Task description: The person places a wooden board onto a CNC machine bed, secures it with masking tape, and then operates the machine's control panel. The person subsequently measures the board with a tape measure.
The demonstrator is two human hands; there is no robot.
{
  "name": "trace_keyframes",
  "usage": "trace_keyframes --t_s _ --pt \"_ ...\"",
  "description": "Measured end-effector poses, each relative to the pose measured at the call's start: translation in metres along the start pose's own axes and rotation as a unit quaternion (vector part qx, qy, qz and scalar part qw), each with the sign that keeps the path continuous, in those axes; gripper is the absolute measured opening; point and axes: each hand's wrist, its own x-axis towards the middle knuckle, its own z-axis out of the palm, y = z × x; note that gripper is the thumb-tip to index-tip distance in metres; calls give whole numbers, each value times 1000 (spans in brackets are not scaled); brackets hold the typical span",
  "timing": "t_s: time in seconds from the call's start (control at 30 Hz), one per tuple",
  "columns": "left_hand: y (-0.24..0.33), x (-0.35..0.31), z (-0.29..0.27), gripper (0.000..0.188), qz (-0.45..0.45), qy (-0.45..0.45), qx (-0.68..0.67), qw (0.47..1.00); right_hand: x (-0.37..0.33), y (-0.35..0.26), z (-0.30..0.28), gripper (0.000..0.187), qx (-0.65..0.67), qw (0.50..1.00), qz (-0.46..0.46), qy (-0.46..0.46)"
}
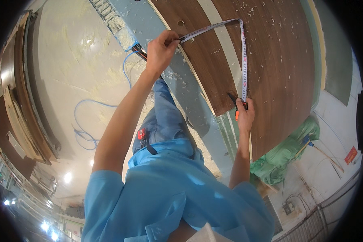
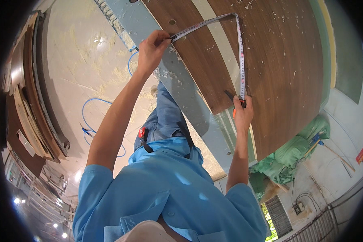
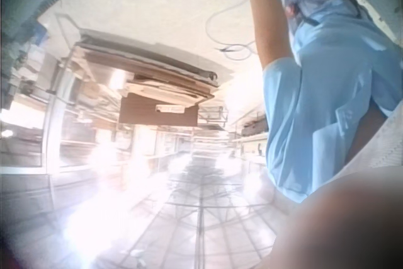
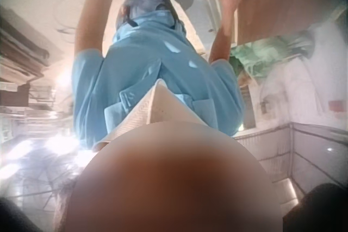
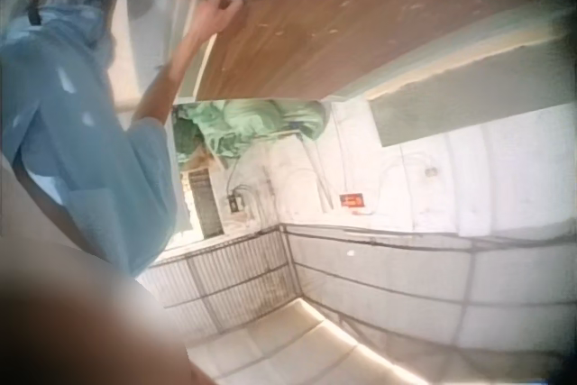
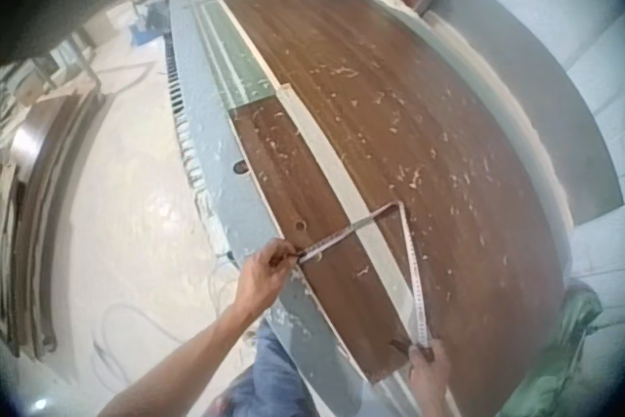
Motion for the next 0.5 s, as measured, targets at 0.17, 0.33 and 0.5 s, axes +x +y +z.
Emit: trace_keyframes --t_s 0.17,0.33,0.5 --pt "-1 1 2 15 16 6 37 999 0 0 0 35 26 999 15 -20" --pt "1 0 2 14 31 19 13 999 -3 1 2 34 -12 1000 15 2" --pt "2 -2 1 17 10 13 -20 1000 -6 4 2 35 -13 999 -26 16"
